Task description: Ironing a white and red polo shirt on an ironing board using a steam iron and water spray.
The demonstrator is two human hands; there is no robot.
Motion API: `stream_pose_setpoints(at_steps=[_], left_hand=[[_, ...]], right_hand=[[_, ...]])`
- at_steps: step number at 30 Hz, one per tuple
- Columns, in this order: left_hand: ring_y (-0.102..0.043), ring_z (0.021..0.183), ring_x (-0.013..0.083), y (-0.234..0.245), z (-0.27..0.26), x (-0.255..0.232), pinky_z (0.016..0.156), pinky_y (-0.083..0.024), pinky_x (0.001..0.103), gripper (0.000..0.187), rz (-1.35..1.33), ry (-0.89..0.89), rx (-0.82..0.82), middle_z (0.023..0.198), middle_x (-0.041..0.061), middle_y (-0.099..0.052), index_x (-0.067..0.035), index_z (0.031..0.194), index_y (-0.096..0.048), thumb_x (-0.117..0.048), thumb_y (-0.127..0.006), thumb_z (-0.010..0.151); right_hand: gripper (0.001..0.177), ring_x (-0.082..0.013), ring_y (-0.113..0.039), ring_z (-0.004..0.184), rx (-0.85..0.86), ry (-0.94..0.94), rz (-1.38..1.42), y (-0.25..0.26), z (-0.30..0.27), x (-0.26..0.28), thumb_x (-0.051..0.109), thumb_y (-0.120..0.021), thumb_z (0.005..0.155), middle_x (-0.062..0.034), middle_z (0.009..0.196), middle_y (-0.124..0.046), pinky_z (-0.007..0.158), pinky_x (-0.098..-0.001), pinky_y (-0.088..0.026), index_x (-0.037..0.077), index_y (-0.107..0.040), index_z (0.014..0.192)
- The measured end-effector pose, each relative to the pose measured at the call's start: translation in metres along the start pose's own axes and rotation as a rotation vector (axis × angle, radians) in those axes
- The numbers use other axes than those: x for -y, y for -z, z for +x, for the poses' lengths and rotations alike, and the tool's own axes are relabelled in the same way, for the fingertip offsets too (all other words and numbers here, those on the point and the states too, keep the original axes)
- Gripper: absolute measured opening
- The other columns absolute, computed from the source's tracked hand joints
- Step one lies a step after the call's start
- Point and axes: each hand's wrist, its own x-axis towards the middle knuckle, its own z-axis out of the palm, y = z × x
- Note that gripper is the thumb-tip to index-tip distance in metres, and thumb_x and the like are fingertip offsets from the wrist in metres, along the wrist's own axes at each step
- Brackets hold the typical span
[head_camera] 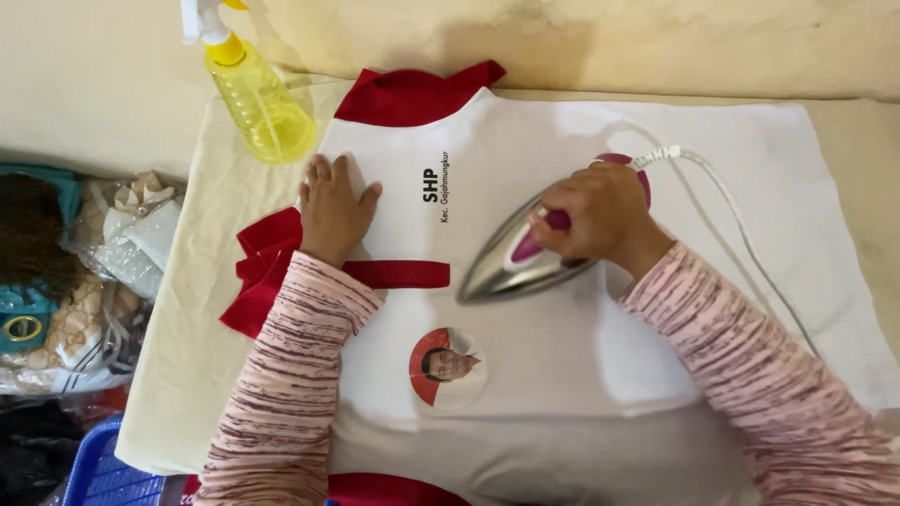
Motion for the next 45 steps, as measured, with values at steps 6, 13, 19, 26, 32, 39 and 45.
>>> stream_pose_setpoints(at_steps=[6, 13, 19, 26, 32, 39, 45], left_hand=[[-0.038, 0.148, 0.0463, -0.006, 0.006, 0.013, 0.119, -0.032, 0.058, 0.066, 0.043, -0.049, -0.054, 0.154, 0.034, -0.042, -0.002, 0.148, -0.046, -0.048, -0.06, 0.103], [-0.034, 0.148, 0.0406, -0.021, 0.018, 0.026, 0.117, -0.03, 0.056, 0.067, -0.007, -0.064, -0.082, 0.157, 0.025, -0.04, 0.0, 0.15, -0.041, -0.042, -0.058, 0.1], [-0.034, 0.147, 0.0438, -0.027, 0.02, 0.028, 0.115, -0.03, 0.057, 0.066, 0.025, -0.065, -0.091, 0.157, 0.029, -0.038, 0.0, 0.15, -0.041, -0.042, -0.055, 0.102], [-0.028, 0.151, 0.042, -0.026, 0.019, 0.026, 0.12, -0.025, 0.056, 0.066, 0.038, -0.034, -0.052, 0.161, 0.028, -0.032, -0.001, 0.152, -0.038, -0.042, -0.054, 0.102], [-0.029, 0.15, 0.0429, -0.028, 0.02, 0.026, 0.12, -0.026, 0.056, 0.067, 0.053, -0.037, -0.056, 0.161, 0.029, -0.033, -0.002, 0.153, -0.037, -0.043, -0.054, 0.102], [-0.023, 0.153, 0.0401, -0.028, 0.021, 0.026, 0.122, -0.023, 0.055, 0.068, 0.04, -0.017, -0.022, 0.163, 0.028, -0.03, 0.0, 0.154, -0.036, -0.042, -0.053, 0.103], [-0.028, 0.151, 0.0426, -0.029, 0.02, 0.028, 0.119, -0.027, 0.058, 0.065, 0.036, -0.054, -0.066, 0.16, 0.029, -0.034, 0.0, 0.15, -0.04, -0.042, -0.055, 0.102]], right_hand=[[0.057, -0.03, -0.071, 0.054, -0.048, -0.473, -0.441, -0.042, 0.057, -0.008, 0.065, -0.049, 0.101, -0.0033, 0.055, -0.065, 0.053, -0.045, -0.049, 0.023, -0.067, 0.067], [0.064, -0.0186, -0.051, 0.045, 0.264, -0.614, -0.258, -0.044, 0.096, -0.025, 0.057, -0.049, 0.108, 0.0026, 0.051, -0.05, 0.041, -0.0348, -0.037, 0.015, -0.061, 0.062], [0.048, -0.0128, -0.034, 0.043, 0.149, -0.116, 0.01, -0.025, 0.063, -0.019, 0.038, -0.06, 0.097, 0.0079, 0.042, -0.037, 0.045, -0.0325, -0.024, 0.025, -0.046, 0.052], [0.057, -0.0301, -0.066, 0.051, 0.038, -0.614, -0.497, -0.056, 0.077, -0.049, 0.045, -0.044, 0.107, -0.0046, 0.057, -0.067, 0.042, -0.0441, -0.044, 0.018, -0.076, 0.068], [0.063, -0.0338, -0.07, 0.064, 0.284, -0.698, -0.356, -0.034, 0.084, -0.045, 0.05, -0.038, 0.11, -0.0085, 0.069, -0.073, 0.052, -0.0461, -0.047, 0.014, -0.078, 0.078], [0.063, -0.0381, -0.074, 0.071, 0.248, -0.815, -0.376, -0.047, 0.087, -0.052, 0.053, -0.041, 0.109, -0.0123, 0.078, -0.077, 0.055, -0.0491, -0.051, 0.012, -0.081, 0.083], [0.065, -0.0372, -0.071, 0.068, 0.3, -0.844, -0.311, -0.045, 0.096, -0.053, 0.05, -0.036, 0.108, -0.0118, 0.075, -0.074, 0.056, -0.0488, -0.048, 0.011, -0.08, 0.083]])
